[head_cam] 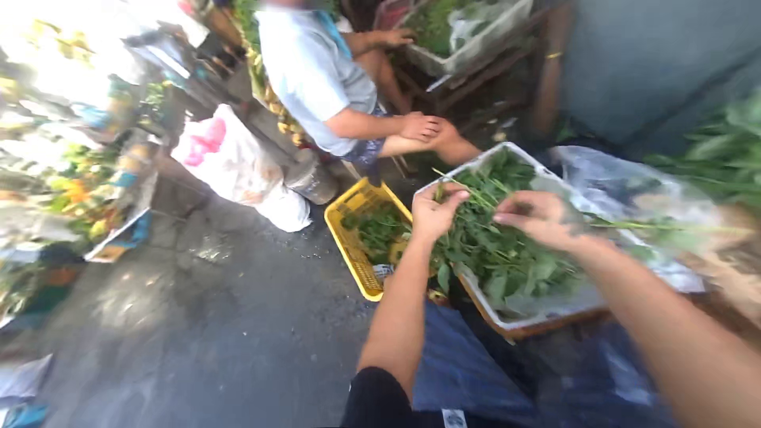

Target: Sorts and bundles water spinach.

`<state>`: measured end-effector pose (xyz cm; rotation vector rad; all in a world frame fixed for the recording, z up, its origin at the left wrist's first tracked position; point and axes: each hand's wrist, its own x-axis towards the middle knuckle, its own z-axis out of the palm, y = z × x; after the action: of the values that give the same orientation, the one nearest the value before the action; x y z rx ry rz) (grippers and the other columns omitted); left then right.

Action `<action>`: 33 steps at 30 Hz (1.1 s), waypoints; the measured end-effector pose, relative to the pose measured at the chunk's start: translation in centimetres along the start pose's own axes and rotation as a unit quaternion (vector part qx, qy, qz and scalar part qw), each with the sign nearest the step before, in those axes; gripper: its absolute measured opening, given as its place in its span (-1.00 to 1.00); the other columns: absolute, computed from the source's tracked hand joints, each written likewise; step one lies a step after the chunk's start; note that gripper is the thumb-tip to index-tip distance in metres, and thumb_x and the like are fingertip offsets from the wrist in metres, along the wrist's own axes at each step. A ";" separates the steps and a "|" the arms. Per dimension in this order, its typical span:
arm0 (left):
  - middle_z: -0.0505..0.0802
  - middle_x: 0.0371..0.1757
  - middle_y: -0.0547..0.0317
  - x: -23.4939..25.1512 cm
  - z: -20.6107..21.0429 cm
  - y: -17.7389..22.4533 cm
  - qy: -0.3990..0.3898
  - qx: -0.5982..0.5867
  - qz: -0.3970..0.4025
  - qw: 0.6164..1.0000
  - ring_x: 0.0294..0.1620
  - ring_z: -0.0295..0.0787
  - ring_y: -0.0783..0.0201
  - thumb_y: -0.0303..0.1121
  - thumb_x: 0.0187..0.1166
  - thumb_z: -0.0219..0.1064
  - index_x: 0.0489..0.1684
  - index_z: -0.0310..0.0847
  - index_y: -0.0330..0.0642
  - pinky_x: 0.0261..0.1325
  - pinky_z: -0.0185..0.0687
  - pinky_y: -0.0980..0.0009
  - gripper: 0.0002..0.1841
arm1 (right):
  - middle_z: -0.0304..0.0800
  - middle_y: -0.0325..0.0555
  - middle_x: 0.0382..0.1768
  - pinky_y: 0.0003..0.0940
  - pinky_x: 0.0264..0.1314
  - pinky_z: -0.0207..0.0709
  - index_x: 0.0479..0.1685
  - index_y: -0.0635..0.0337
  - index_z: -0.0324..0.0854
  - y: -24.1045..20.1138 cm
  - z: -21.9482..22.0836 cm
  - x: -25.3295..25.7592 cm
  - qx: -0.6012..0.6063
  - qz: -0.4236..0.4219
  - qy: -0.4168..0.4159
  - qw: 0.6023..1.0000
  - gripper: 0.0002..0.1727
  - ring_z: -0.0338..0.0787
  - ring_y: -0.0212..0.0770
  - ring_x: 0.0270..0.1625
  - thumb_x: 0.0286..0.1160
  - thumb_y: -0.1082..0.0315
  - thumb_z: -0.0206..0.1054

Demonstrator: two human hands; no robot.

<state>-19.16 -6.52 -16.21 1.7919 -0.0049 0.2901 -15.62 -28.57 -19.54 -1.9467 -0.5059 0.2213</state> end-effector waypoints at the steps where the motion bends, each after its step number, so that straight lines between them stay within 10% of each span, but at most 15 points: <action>1: 0.91 -0.03 0.06 0.6 -0.7 0.1 0.011 0.015 -0.013 1.000 -0.11 0.85 0.26 -0.48 0.52 0.49 0.05 0.81 -0.25 -0.02 0.81 0.27 -0.80 | 0.84 0.06 -0.20 0.12 0.08 0.68 -0.10 0.26 0.77 0.4 -0.3 -0.2 0.011 0.023 0.018 1.000 -0.83 0.82 -0.04 -0.12 0.47 0.37 0.53; 6: 0.71 0.37 -0.09 1.5 -1.4 1.9 -0.014 0.113 -0.102 0.988 0.11 0.72 0.06 -0.10 0.52 0.54 0.66 0.46 -0.01 0.08 0.72 0.06 -0.32 | 0.84 0.11 -0.18 0.11 0.09 0.68 -0.10 0.29 0.79 -2.5 -0.3 -0.8 0.018 0.056 0.085 0.995 -0.85 0.82 -0.01 -0.10 0.52 0.38 0.51; 11: 0.56 -0.37 0.32 0.6 0.8 0.4 -0.031 -0.114 -0.033 0.992 -0.52 0.46 0.43 0.04 0.85 0.00 0.49 0.42 0.11 -0.39 0.53 0.44 -0.59 | 0.86 -0.03 -0.21 0.01 0.05 0.76 -0.12 0.20 0.79 -3.3 0.6 -1.2 0.014 0.046 0.074 0.996 -0.85 0.85 -0.10 -0.16 0.50 0.31 0.53; 19: 0.73 -0.11 0.24 0.2 3.5 0.0 0.032 -0.253 -0.032 0.966 -0.20 0.68 0.34 -0.11 0.93 -0.20 0.11 0.47 0.00 -0.15 0.67 0.39 -0.67 | 0.89 -0.11 -0.12 0.00 0.23 0.69 -0.08 0.08 0.83 -2.4 1.9 -1.6 -0.004 0.066 0.023 0.998 -0.74 0.85 -0.17 0.01 0.53 0.08 0.50; 22: 0.68 -0.27 0.24 0.2 3.1 -0.4 0.021 -0.264 -0.031 0.964 -0.24 0.72 0.26 -0.13 0.92 -0.20 0.05 0.45 -0.01 -0.07 0.76 0.23 -0.69 | 0.65 0.17 0.32 0.21 0.41 0.52 0.34 0.09 0.69 -2.7 0.6 -1.8 0.009 0.070 0.031 0.997 -0.52 0.64 0.13 0.37 0.77 -0.02 0.10; 25: 0.52 -0.40 0.32 -0.2 3.2 -0.5 -0.011 -0.211 -0.042 0.976 -0.45 0.53 0.35 -0.11 0.92 -0.19 0.10 0.43 0.03 -0.23 0.69 0.30 -0.71 | 0.57 0.13 0.31 -0.03 0.07 0.59 0.39 0.02 0.71 -4.2 0.0 -1.7 0.033 0.045 0.080 0.995 -0.47 0.62 0.01 0.19 0.69 0.24 -0.13; 30: 0.63 -0.34 0.27 -1.2 5.4 0.9 -0.044 -0.102 -0.012 0.994 -0.44 0.53 0.38 -0.11 0.90 -0.08 0.35 0.55 0.02 -0.31 0.57 0.41 -0.65 | 0.74 0.11 0.06 0.01 0.30 0.63 0.30 0.17 0.76 -6.8 0.8 -0.6 -0.081 0.006 0.114 0.990 -0.68 0.74 0.02 0.15 0.71 0.40 0.21; 33: 0.65 -0.29 0.25 -1.2 5.8 0.9 -0.026 -0.087 -0.024 0.996 -0.40 0.54 0.37 -0.15 0.89 -0.06 0.28 0.59 0.02 -0.29 0.55 0.40 -0.68 | 0.82 -0.07 -0.21 -0.12 0.02 0.77 0.32 0.17 0.63 -5.8 1.3 -0.6 -0.049 -0.002 0.143 0.988 -0.62 0.82 -0.15 -0.18 0.52 0.44 0.44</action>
<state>-19.36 -12.49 -16.78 1.6241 -0.0220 0.2021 -18.06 -25.76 -14.86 -2.0298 -0.3364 -0.0885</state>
